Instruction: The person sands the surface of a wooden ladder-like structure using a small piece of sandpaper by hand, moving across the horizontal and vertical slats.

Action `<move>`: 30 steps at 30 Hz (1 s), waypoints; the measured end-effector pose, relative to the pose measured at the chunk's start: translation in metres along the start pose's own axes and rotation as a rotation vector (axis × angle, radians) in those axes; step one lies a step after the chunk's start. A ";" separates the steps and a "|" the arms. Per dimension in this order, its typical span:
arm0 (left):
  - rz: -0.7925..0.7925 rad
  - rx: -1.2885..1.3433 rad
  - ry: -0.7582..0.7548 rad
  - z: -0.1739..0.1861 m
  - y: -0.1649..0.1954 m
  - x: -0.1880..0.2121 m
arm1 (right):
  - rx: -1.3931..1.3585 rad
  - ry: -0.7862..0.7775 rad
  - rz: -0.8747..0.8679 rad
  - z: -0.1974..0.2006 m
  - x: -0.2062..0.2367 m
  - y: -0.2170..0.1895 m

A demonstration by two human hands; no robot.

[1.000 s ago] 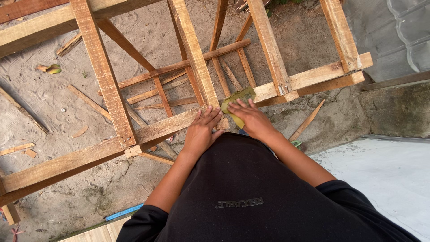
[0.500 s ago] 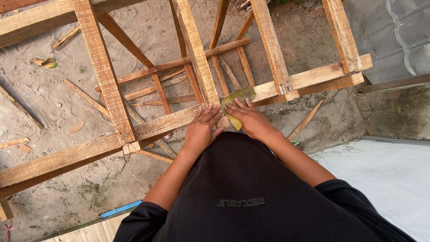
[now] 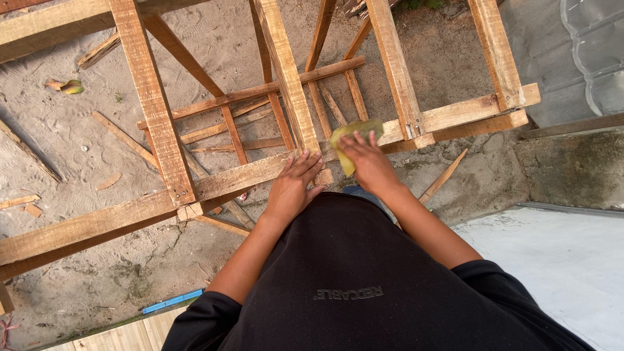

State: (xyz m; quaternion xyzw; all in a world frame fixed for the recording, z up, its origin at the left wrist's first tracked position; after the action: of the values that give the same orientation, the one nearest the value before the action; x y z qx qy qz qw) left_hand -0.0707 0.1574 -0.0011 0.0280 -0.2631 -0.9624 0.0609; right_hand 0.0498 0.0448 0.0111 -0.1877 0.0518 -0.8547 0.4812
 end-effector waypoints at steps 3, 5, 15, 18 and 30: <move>0.004 0.012 0.002 -0.001 -0.001 0.000 | -0.018 -0.038 0.179 -0.006 0.003 -0.013; -0.003 0.008 0.006 0.000 0.000 -0.002 | -0.003 -0.004 0.039 -0.003 0.001 -0.002; 0.026 0.022 0.008 0.003 -0.001 -0.001 | -0.017 -0.159 -0.050 0.009 -0.017 0.007; 0.025 0.047 0.028 0.006 -0.001 0.000 | -0.024 -0.125 0.169 0.010 -0.018 -0.011; 0.039 0.019 0.013 0.004 -0.001 0.001 | 0.052 -0.172 0.063 0.009 -0.026 -0.003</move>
State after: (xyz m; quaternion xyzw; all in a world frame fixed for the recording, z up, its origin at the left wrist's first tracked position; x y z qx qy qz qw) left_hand -0.0721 0.1601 0.0022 0.0297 -0.2725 -0.9583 0.0810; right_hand 0.0633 0.0692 0.0131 -0.2458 -0.0061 -0.8210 0.5153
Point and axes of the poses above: each hand's wrist, its own x-axis away from the middle knuckle, its own z-axis out of the back of the hand, y = z × x, the point moved 7 cm from there along -x, towards the middle knuckle, and after that the axes turned 3 degrees about x, right-handed, at the moved point
